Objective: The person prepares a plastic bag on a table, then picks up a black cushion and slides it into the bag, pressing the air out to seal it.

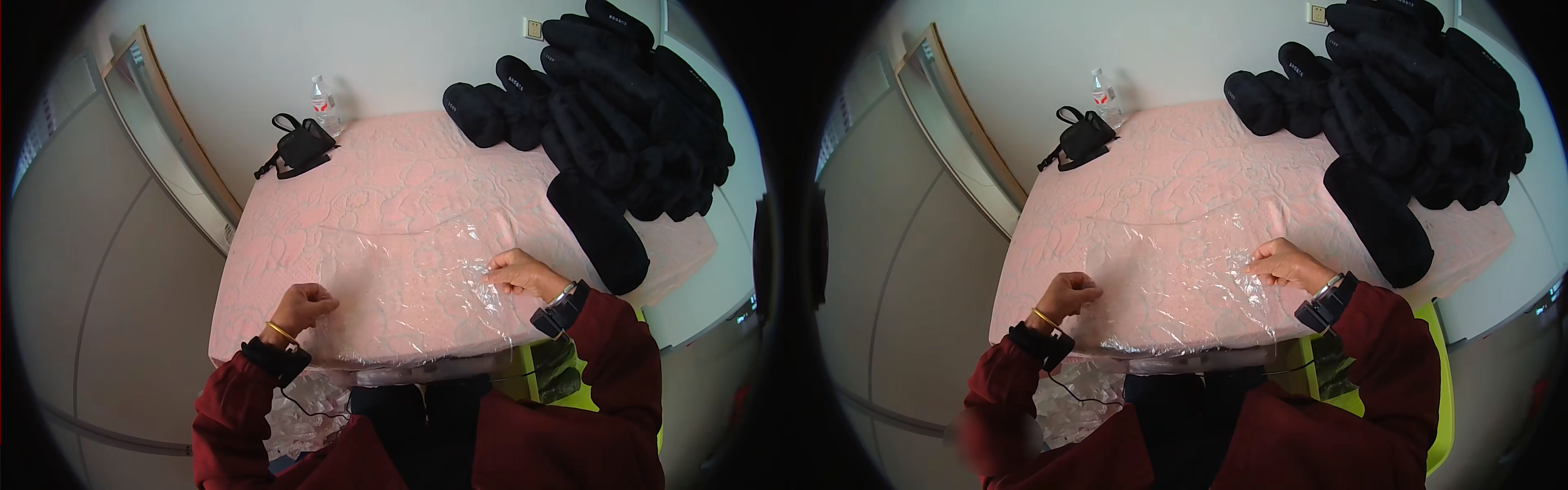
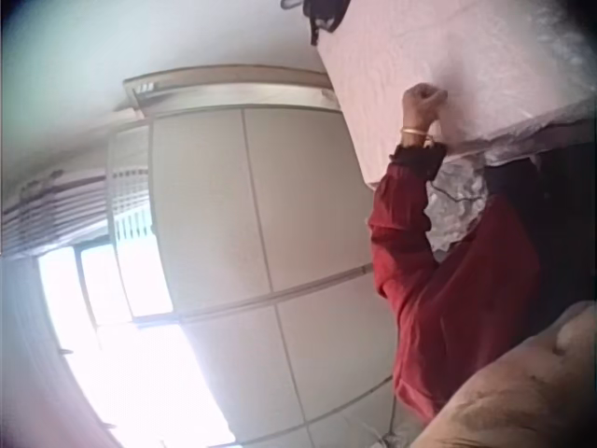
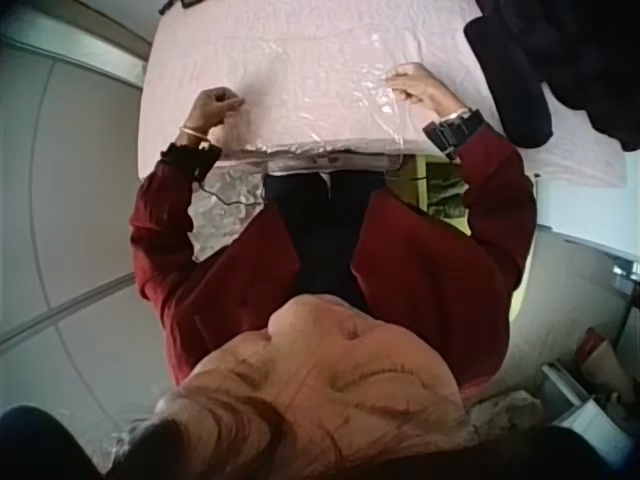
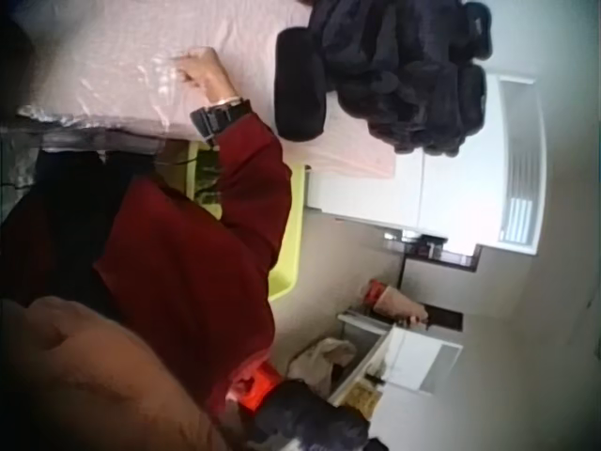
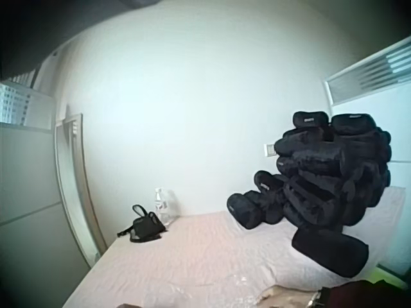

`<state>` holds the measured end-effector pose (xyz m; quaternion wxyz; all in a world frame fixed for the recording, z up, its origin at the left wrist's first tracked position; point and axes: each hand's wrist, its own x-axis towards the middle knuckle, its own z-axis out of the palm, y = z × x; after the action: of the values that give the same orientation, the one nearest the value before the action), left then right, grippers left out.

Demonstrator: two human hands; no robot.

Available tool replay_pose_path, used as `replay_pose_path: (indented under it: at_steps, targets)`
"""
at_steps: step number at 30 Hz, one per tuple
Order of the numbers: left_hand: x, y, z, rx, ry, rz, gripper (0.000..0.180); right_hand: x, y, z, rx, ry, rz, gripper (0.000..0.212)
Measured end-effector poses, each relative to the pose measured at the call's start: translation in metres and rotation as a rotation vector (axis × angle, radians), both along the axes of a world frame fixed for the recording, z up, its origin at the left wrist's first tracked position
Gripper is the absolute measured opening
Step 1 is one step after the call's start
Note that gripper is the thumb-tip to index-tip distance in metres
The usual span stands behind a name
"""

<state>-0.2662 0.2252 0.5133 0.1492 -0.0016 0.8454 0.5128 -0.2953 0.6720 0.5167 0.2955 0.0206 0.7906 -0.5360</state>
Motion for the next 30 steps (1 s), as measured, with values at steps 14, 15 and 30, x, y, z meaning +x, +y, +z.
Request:
replay_pose_path:
  at_steps: [14, 15, 30]
  targets:
    - [0.01, 0.02, 0.201, 0.417, 0.835, 0.144, 0.022, 0.015, -0.021, 0.173, -0.574, 0.959, -0.159, 0.02]
    - [0.013, 0.022, 0.208, 0.467, 0.984, 0.077, 0.021, 0.019, -0.021, 0.179, -0.607, 1.084, -0.137, 0.02]
    - [0.078, 0.024, 0.193, 0.437, 1.457, -0.247, 0.008, 0.067, -0.007, 0.157, -0.528, 1.838, 0.068, 0.008]
